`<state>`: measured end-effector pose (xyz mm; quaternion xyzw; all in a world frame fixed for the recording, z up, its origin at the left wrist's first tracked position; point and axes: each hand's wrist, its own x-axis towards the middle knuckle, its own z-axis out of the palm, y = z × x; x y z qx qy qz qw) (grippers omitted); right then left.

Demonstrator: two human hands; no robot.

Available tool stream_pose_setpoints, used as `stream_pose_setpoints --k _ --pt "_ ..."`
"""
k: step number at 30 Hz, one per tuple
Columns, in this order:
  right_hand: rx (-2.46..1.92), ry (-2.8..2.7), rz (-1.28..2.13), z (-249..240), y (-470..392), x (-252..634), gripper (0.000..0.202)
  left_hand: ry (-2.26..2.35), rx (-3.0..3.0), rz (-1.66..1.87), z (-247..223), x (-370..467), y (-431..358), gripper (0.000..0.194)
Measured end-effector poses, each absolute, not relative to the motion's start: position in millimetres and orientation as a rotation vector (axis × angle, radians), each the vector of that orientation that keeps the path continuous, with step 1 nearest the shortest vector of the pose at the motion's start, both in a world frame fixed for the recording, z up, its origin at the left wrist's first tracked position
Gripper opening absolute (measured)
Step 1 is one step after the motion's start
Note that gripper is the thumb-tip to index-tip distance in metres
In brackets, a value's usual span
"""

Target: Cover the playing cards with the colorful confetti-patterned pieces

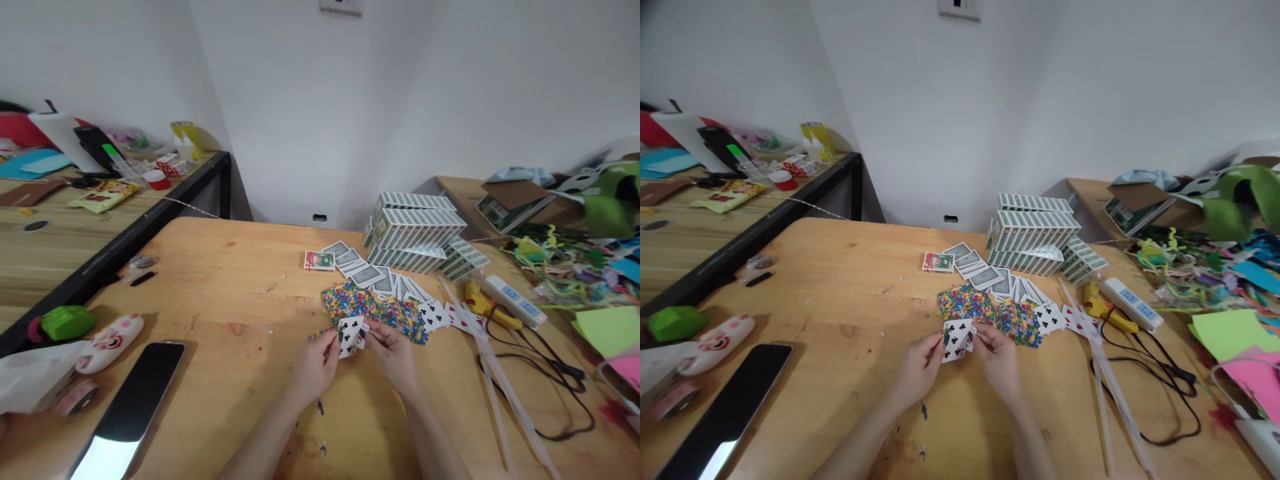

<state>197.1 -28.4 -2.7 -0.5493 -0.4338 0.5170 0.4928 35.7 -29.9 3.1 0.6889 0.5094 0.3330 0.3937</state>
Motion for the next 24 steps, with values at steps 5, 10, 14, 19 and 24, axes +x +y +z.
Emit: stream_pose_setpoints --k 5,10,14,19,24 --pt "-1.305 -1.072 1.218 0.2 -31.1 188.5 0.033 1.366 1.808 0.847 0.2 32.5 -27.8 0.023" --pt "-1.347 -1.053 1.104 -5.6 -34.2 181.6 0.033 1.413 2.026 0.786 1.2 33.5 -31.3 0.022" --pt "-1.410 -1.056 1.010 -13.6 -36.8 180.2 0.032 1.371 2.126 0.794 1.5 37.0 -36.0 0.023" --pt "-1.514 -1.122 0.839 -19.9 -40.8 175.5 0.032 1.324 2.217 0.807 -1.2 41.0 -41.8 0.025" --pt "-1.604 -1.145 0.702 -25.5 -43.9 170.7 0.032 1.248 2.263 0.872 -0.2 41.9 -44.3 0.027"
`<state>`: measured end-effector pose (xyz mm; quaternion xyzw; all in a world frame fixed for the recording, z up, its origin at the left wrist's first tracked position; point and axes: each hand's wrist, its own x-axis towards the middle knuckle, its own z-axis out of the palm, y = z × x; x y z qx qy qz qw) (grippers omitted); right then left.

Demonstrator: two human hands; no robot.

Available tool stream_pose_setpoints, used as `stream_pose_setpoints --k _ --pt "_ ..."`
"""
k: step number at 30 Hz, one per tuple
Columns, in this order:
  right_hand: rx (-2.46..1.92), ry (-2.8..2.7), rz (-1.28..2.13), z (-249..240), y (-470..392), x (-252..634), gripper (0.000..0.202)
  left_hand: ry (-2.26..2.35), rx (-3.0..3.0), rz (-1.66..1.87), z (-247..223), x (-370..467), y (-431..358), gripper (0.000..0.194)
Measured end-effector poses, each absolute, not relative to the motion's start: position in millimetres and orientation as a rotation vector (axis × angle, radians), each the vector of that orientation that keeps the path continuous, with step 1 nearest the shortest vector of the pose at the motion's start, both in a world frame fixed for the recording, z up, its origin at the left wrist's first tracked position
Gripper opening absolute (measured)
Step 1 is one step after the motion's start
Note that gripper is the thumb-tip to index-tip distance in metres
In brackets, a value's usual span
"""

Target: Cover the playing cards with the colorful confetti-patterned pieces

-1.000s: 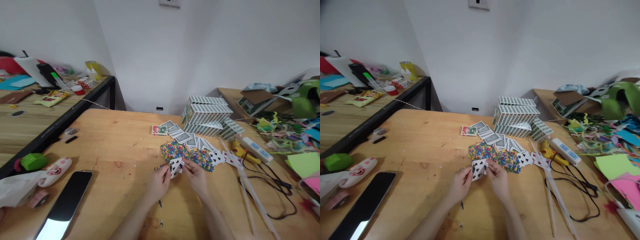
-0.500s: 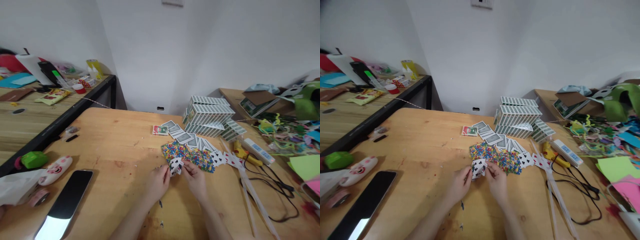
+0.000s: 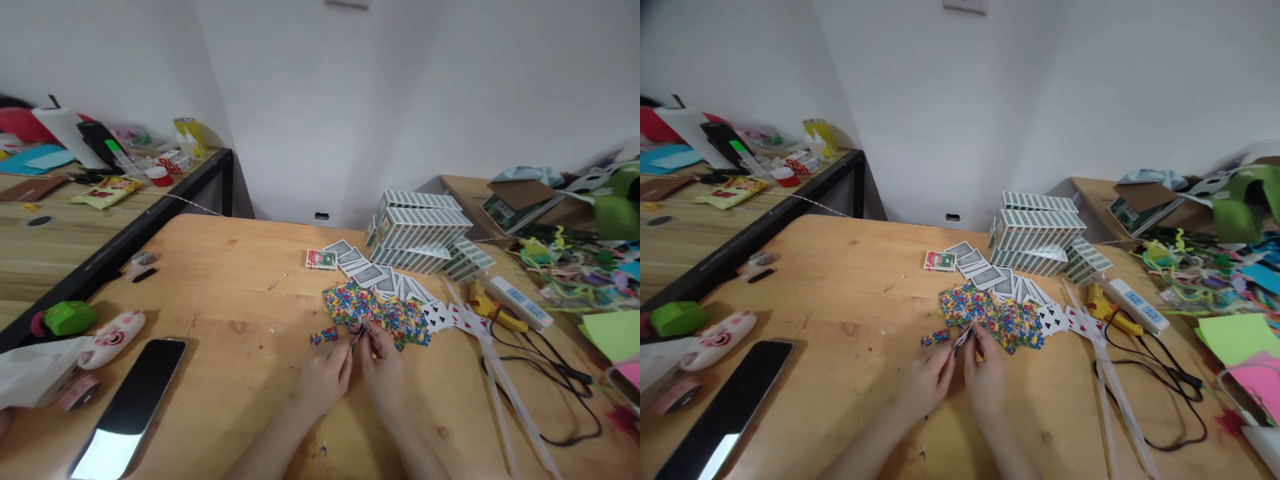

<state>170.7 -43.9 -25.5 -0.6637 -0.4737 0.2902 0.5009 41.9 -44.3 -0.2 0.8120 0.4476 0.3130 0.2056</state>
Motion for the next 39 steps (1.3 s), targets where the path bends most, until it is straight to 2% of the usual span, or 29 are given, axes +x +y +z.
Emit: stream_pose_setpoints --k 11,17,24,31,39 --pt "-1.498 -1.010 0.751 -31.2 -45.1 165.4 0.034 1.214 2.472 1.027 2.6 44.1 -45.0 0.027" --pt "-1.407 -1.058 0.932 -23.7 -35.6 175.0 0.036 1.412 2.273 0.979 -3.3 40.0 -39.6 0.019" --pt "-1.408 -1.233 1.045 -9.6 -34.9 185.2 0.034 1.387 2.124 0.949 -0.8 35.1 -34.3 0.017" --pt "-1.509 -1.232 0.922 -13.3 -38.0 181.2 0.038 1.436 2.238 0.884 -0.5 38.6 -38.0 0.015" --pt "-1.729 -1.361 0.528 -16.9 -44.4 172.9 0.035 1.391 2.405 0.949 -3.0 46.4 -47.7 0.011"
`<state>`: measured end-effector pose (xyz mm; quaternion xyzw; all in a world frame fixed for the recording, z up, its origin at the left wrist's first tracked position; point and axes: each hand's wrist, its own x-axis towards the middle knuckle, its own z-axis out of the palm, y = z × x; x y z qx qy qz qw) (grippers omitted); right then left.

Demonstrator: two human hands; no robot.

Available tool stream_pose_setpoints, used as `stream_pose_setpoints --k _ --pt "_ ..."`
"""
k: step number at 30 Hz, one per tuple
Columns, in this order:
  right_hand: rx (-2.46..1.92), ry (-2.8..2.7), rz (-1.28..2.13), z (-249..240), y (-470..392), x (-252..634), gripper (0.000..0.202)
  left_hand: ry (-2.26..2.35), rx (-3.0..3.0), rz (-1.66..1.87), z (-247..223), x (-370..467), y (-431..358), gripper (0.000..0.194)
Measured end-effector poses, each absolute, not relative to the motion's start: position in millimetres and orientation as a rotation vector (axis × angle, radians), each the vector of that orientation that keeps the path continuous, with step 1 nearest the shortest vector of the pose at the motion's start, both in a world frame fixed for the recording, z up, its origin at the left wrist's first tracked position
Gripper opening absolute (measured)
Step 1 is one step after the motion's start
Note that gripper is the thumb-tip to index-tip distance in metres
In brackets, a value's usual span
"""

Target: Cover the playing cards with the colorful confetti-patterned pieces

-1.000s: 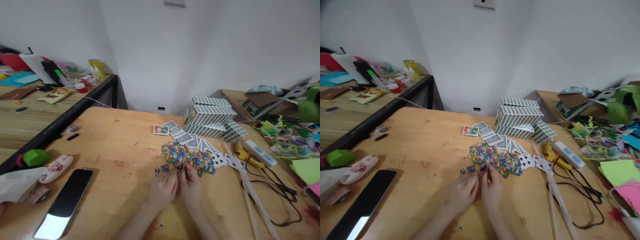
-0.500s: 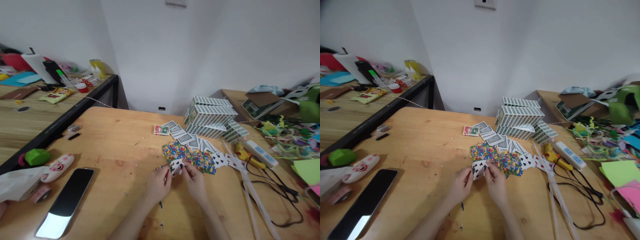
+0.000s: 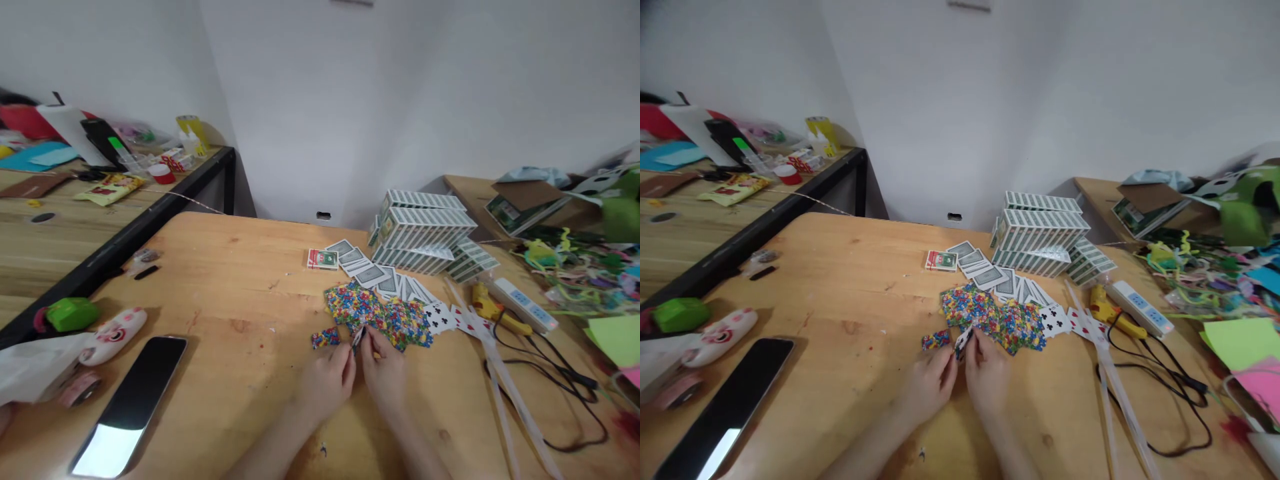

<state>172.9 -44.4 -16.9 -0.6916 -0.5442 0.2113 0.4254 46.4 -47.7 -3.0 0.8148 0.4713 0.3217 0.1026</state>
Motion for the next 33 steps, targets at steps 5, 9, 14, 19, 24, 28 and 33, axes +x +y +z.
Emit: stream_pose_setpoints --k 5,9,14,19,24,28,33 --pt "-1.753 -1.353 0.470 -15.0 -47.9 167.4 0.037 1.331 2.525 0.980 1.3 46.5 -48.7 0.015" --pt "-1.749 -1.317 0.439 -13.9 -52.4 165.9 0.039 1.299 2.570 1.077 6.1 50.3 -51.4 0.018" --pt "-1.737 -1.245 0.482 -12.8 -56.3 164.2 0.039 1.267 2.553 1.157 10.2 53.3 -54.7 0.021" --pt "-1.484 -1.145 0.767 -4.7 -46.1 170.4 0.033 1.283 2.535 1.138 14.2 50.1 -54.8 0.023" --pt "-1.311 -1.204 1.004 0.0 -35.6 184.2 0.031 1.386 2.467 1.072 10.8 45.2 -51.6 0.021" --pt "-1.383 -1.225 0.994 -4.4 -33.9 188.8 0.029 1.441 2.458 1.043 5.7 42.7 -49.1 0.020" --pt "-1.389 -1.206 1.031 -5.7 -34.5 185.0 0.029 1.443 2.485 1.038 6.1 44.1 -50.0 0.019"
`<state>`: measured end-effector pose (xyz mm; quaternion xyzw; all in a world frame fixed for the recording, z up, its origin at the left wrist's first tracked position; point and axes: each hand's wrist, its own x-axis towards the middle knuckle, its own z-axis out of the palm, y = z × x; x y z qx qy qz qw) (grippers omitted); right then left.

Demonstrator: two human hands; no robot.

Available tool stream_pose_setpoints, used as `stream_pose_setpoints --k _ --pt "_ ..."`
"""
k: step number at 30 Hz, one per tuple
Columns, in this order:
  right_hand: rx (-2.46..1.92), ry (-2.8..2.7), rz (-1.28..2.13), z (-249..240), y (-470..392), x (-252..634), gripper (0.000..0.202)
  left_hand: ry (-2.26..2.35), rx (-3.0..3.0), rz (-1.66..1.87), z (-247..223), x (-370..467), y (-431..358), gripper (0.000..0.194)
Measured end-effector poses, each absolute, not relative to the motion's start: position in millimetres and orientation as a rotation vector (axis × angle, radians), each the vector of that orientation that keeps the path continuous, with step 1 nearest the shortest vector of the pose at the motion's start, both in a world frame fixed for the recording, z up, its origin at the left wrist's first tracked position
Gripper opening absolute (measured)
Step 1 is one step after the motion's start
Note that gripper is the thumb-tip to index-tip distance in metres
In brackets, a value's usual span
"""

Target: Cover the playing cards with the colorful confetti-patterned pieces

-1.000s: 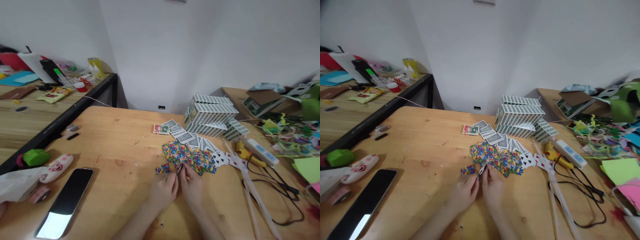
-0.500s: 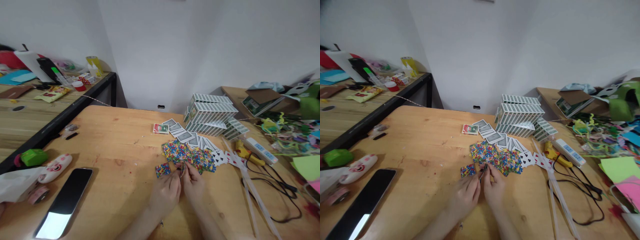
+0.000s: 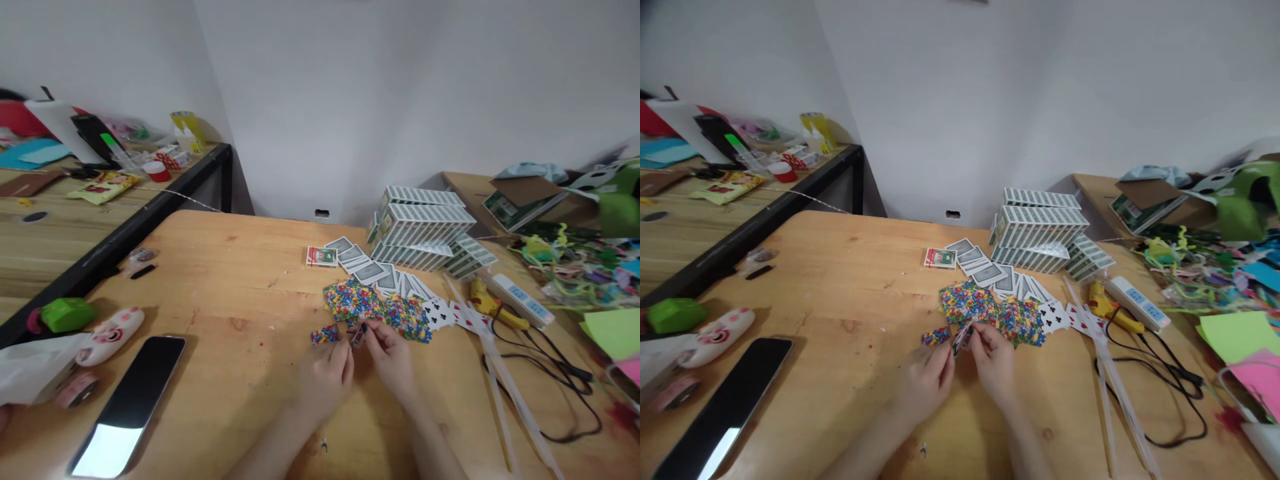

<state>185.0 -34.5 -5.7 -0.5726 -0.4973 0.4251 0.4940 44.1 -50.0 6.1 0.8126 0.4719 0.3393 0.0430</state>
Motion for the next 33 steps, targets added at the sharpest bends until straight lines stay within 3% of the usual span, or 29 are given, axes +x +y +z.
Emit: stream_pose_setpoints --k 16,33 --pt "-1.592 -1.131 0.736 -11.2 -49.6 162.5 0.028 1.241 2.656 1.066 6.8 49.0 -53.4 0.023" --pt "-1.356 -1.273 1.108 -4.1 -33.3 169.4 0.030 1.563 2.312 1.070 6.0 36.2 -41.8 0.017"
